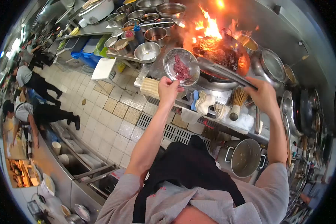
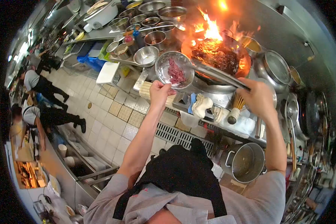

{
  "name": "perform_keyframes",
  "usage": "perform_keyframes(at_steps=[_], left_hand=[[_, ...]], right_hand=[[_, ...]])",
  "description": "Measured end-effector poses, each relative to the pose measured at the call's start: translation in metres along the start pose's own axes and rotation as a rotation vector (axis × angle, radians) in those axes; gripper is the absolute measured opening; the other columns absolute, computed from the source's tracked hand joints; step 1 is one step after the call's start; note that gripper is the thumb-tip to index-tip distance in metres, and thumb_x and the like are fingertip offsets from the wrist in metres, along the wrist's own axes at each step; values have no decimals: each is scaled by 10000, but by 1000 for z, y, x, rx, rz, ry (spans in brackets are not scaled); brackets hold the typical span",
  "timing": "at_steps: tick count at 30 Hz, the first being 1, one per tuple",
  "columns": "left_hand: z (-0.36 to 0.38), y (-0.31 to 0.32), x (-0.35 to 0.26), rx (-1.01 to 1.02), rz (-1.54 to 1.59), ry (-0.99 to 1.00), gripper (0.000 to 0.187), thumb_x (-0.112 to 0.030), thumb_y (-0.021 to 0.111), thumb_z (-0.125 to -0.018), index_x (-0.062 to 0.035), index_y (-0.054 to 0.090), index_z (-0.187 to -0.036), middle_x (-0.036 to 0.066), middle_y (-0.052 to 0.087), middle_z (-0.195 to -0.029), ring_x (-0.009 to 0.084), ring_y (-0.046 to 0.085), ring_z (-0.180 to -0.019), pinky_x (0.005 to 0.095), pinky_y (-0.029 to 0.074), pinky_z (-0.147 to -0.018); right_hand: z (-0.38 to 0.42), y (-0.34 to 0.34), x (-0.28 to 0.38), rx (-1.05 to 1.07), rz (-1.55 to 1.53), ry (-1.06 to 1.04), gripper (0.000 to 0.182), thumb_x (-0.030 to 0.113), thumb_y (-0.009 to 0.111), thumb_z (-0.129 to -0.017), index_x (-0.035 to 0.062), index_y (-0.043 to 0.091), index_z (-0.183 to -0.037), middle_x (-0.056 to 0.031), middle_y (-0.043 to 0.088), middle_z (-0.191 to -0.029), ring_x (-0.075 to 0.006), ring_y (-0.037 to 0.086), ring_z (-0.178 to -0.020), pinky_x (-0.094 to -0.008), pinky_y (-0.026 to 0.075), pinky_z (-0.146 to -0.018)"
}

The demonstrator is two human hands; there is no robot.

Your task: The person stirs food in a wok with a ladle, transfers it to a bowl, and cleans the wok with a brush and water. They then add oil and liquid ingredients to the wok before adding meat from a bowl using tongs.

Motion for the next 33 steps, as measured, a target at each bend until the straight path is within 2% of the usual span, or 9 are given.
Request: perform_keyframes(at_steps=[5,11,12,15,19,22,26,30,33], left_hand=[[-1,8,14,74,70,-32,197,35,604,-819,-23,417,-800,127,578,-787,227,636,-577,318,568,-511],[-19,7,24,27,126,-81,209,39,607,-816,-30,411,-797,147,602,-796,234,641,-583,319,563,-499],[-21,7,26,15,130,-83,210,40,606,-816,-31,410,-795,150,605,-796,236,641,-583,319,561,-495],[-25,7,29,-13,141,-71,208,42,605,-814,-30,411,-790,152,604,-801,236,641,-581,318,558,-486],[-18,9,28,-11,104,-39,202,41,610,-810,-24,420,-786,135,586,-796,230,637,-580,315,564,-491],[-16,6,30,4,34,-48,196,30,606,-828,-19,417,-838,149,607,-848,241,646,-653,336,574,-564],[-13,7,34,12,2,1,194,29,609,-827,-23,422,-833,140,603,-858,232,644,-653,333,573,-561],[-11,18,32,30,-23,-7,197,30,610,-827,-28,422,-831,139,601,-854,231,645,-643,338,577,-563],[-14,24,39,40,18,-38,199,29,610,-829,-30,420,-831,145,606,-845,234,648,-636,335,576,-558]], right_hand=[[7,47,8,7,78,-3,326,238,667,-818,133,686,-1126,-210,674,-849,-377,650,-802,-454,502,-725],[6,7,2,-94,-82,202,274,232,650,-834,141,703,-1087,-187,676,-810,-373,652,-778,-462,496,-708],[2,8,-8,-178,-47,131,270,234,647,-836,154,704,-1087,-182,675,-799,-367,654,-772,-457,496,-702],[-19,26,-30,-164,94,165,259,234,640,-839,143,708,-1072,-175,682,-820,-361,659,-791,-455,502,-708],[-67,103,-101,-92,216,212,309,295,626,-846,139,694,-1104,-159,696,-886,-356,659,-862,-465,510,-752],[-68,106,-94,-156,209,302,349,322,622,-849,150,678,-1147,-163,697,-887,-354,660,-867,-463,508,-760],[-35,57,-54,-116,-65,205,357,289,654,-834,138,673,-1158,-175,696,-891,-350,667,-849,-451,504,-746],[-10,53,-19,16,-91,46,356,262,664,-828,116,674,-1153,-191,692,-889,-360,663,-850,-443,505,-756],[-12,71,-14,53,49,-12,369,252,664,-828,114,666,-1171,-195,692,-914,-365,661,-865,-437,510,-776]])
Point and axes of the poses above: each hand's wrist, its own z-axis away from the middle knuckle, its own y-axis out of the palm, x = y × z, the point moved 3 cm from there along -z, towards the middle knuckle
